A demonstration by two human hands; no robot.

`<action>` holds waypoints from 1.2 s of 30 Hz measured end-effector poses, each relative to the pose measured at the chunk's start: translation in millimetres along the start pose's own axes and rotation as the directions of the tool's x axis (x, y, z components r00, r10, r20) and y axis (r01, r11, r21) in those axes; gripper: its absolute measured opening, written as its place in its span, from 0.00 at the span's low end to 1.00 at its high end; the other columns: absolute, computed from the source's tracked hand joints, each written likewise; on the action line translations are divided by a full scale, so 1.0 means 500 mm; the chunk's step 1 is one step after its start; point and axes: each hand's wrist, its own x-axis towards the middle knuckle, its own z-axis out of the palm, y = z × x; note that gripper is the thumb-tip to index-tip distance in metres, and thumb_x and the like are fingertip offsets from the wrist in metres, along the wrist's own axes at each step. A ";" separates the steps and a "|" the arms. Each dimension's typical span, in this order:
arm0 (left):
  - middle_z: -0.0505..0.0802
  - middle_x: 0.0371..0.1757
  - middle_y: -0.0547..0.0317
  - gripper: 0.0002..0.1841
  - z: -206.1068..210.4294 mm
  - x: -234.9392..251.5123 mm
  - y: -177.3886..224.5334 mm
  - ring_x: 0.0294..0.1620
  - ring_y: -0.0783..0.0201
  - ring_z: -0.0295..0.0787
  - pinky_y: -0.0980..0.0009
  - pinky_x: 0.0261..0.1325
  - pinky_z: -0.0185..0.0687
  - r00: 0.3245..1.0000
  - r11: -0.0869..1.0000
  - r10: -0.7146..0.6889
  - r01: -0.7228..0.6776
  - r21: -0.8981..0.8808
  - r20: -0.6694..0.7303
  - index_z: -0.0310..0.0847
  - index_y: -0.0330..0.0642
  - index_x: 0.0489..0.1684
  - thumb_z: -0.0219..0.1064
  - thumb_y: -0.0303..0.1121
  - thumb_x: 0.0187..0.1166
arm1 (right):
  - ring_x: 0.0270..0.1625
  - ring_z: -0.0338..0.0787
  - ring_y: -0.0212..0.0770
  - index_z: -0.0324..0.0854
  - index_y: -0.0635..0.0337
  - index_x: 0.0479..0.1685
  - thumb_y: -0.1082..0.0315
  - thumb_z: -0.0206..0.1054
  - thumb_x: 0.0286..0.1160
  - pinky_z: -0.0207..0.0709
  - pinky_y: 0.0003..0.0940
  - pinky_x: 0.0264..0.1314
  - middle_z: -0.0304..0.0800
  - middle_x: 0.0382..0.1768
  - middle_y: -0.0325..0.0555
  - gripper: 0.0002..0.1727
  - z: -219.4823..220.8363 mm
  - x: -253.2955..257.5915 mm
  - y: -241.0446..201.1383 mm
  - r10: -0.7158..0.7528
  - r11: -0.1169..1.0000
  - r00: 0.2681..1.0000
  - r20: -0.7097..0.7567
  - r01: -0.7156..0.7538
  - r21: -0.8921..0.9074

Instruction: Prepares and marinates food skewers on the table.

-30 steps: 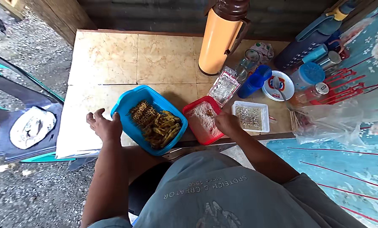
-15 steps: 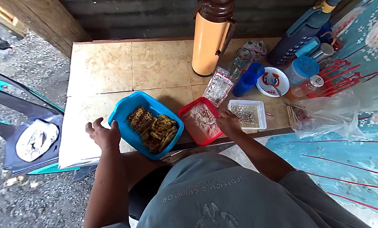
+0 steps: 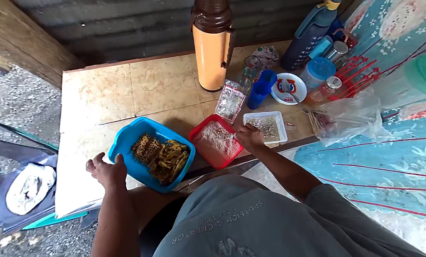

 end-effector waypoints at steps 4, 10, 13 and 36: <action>0.59 0.89 0.24 0.32 -0.001 -0.001 0.001 0.91 0.33 0.52 0.43 0.88 0.54 1.000 1.000 -0.001 0.001 -0.010 0.022 0.68 0.31 0.81 0.69 0.40 0.80 | 0.52 0.92 0.58 0.93 0.63 0.32 0.75 0.70 0.72 0.86 0.57 0.48 0.94 0.42 0.53 0.06 -0.002 -0.013 0.002 0.073 0.989 0.997 -0.010 -0.071 0.130; 0.58 0.89 0.23 0.32 0.001 -0.004 0.005 0.92 0.34 0.50 0.45 0.89 0.52 1.000 0.999 0.023 -0.023 -0.034 0.011 0.68 0.30 0.80 0.69 0.39 0.79 | 0.53 0.92 0.57 0.92 0.72 0.34 0.79 0.73 0.69 0.85 0.54 0.61 0.93 0.43 0.62 0.04 -0.066 -0.073 0.044 0.404 0.836 0.903 -0.144 -0.301 0.459; 0.59 0.88 0.22 0.32 -0.003 -0.007 0.008 0.91 0.32 0.52 0.44 0.88 0.53 0.999 0.998 0.040 -0.040 -0.044 0.019 0.68 0.28 0.80 0.68 0.38 0.80 | 0.55 0.91 0.60 0.92 0.70 0.38 0.74 0.72 0.74 0.83 0.60 0.61 0.92 0.47 0.62 0.06 -0.101 -0.116 0.097 0.573 0.790 0.806 -0.146 -0.495 0.362; 0.56 0.90 0.27 0.32 -0.006 0.002 -0.009 0.90 0.30 0.53 0.36 0.83 0.57 1.000 0.995 -0.026 0.024 -0.100 -0.011 0.69 0.35 0.81 0.68 0.41 0.80 | 0.69 0.86 0.70 0.84 0.74 0.58 0.75 0.55 0.85 0.79 0.70 0.62 0.86 0.65 0.70 0.15 -0.024 0.096 -0.176 0.412 0.910 0.480 0.774 -0.262 -0.322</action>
